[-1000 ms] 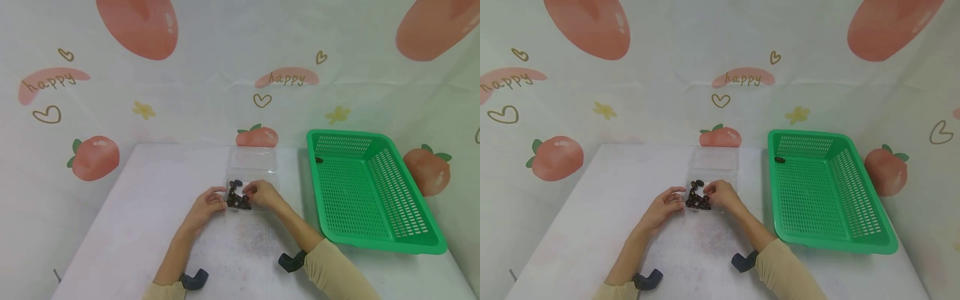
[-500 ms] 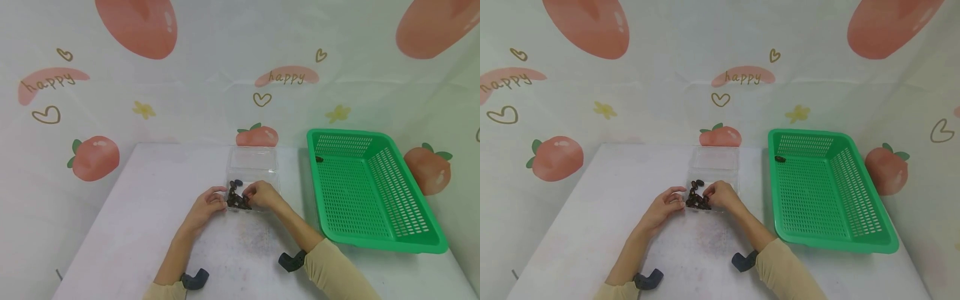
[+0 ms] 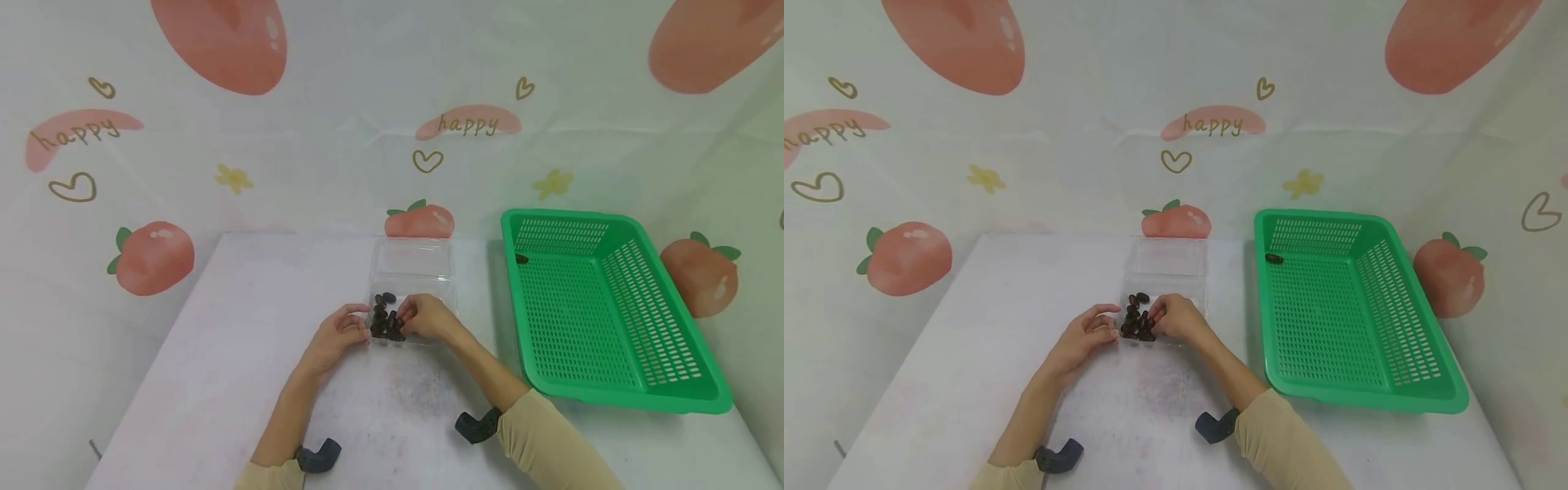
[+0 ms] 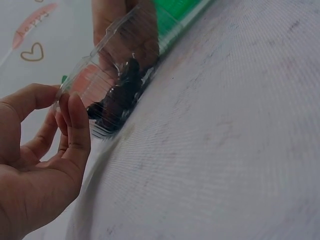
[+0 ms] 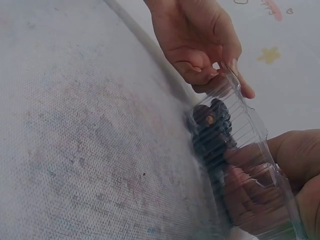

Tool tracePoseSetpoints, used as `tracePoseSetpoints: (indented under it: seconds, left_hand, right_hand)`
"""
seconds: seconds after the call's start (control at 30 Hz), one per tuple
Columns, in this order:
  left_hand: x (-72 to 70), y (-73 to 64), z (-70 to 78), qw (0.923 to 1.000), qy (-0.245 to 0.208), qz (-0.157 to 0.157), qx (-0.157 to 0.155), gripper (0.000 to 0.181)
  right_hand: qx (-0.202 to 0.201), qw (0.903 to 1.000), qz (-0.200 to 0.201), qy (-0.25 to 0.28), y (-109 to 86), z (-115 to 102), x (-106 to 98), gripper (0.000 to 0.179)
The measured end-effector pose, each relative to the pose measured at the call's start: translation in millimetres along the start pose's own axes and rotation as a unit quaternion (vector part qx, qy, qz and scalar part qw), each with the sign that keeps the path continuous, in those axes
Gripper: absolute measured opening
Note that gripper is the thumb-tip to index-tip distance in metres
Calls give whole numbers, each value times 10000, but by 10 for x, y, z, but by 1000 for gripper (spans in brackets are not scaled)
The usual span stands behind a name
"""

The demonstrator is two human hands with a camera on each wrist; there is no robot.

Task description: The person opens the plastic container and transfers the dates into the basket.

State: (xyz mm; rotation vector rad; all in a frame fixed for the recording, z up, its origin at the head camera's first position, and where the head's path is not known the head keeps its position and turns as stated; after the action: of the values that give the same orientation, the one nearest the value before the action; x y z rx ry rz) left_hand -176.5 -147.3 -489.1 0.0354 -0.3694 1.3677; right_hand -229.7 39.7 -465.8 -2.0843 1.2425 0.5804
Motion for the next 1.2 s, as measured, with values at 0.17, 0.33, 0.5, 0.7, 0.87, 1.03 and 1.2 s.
tracePoseSetpoints:
  seconds: [0.17, 0.33, 0.5, 0.7, 0.87, 1.03, 1.2]
  left_hand:
    - [3, -15, 7, 10000, 13, -29, 17, 51]
    - [1, -20, 3, 10000, 46, -38, -11, 51]
    - [1, -11, -3, 10000, 69, -37, -11, 51]
    - [2, 2, -11, 9999, 88, -38, -32, 50]
    - [-3, 0, -11, 9999, 98, -8, -39, 49]
    - [-8, -8, -1, 9999, 115, 8, -32, 50]
    - [-10, -6, 0, 9999, 126, -1, -46, 50]
  right_hand:
    - [-30, 10000, 28, 46, -17, -5, 9, 23]
    - [-111, 9998, 110, 80, -31, -13, 2, 21]
    - [-177, 9991, 234, 314, -43, -15, -25, 21]
    - [-407, 9976, 353, 433, -57, -39, -79, 22]
    - [-492, 9972, 443, 333, -94, -90, -140, 26]
    - [-480, 9979, 408, 181, -142, -121, -185, 23]
    - [-515, 9974, 448, 214, -226, -165, -292, 20]
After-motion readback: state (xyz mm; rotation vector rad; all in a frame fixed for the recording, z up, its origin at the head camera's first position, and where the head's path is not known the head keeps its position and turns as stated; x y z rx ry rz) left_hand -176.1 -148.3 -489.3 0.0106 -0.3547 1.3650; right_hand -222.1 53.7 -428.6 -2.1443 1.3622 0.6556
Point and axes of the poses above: each hand's wrist, its own y-axis towards the middle knuckle, its own x-axis out of the palm, z = x × y, the point moved 5 cm from there along y, towards the middle knuckle, and after that the axes turned 8 degrees about -y, right-handed, at the moved point
